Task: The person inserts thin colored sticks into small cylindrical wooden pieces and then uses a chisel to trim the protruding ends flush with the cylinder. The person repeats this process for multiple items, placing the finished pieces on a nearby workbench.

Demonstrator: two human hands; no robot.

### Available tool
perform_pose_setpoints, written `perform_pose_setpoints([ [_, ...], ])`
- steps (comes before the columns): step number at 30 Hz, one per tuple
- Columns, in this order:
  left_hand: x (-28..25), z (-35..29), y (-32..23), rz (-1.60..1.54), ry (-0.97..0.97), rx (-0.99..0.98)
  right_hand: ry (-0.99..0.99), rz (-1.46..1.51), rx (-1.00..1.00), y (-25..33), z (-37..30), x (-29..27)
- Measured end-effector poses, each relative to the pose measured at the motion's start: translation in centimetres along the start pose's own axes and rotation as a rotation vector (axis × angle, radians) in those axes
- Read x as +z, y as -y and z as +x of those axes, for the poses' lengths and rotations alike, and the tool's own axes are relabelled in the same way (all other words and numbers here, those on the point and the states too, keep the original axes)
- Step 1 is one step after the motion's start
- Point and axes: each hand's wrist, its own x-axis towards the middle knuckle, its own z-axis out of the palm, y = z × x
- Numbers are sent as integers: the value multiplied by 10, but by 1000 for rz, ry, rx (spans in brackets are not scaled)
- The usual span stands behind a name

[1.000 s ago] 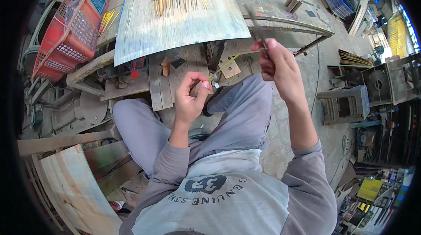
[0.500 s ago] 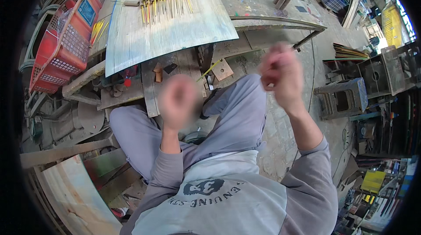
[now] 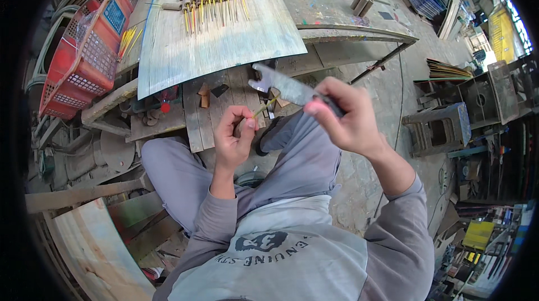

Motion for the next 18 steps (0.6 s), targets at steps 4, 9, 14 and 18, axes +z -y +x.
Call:
perform_pose_setpoints([
  [4, 1, 0, -3, -32, -21, 12, -153, 1074, -94, 6, 8, -12],
  [9, 3, -1, -2, -41, -31, -5, -192, 917, -13, 6, 7, -21],
  [14, 5, -1, -4, -56, -32, 22, -191, 157, -69, -3, -6, -11],
  [18, 2, -2, -6, -59, 3, 13, 211, -421, -273, 24, 5, -16],
])
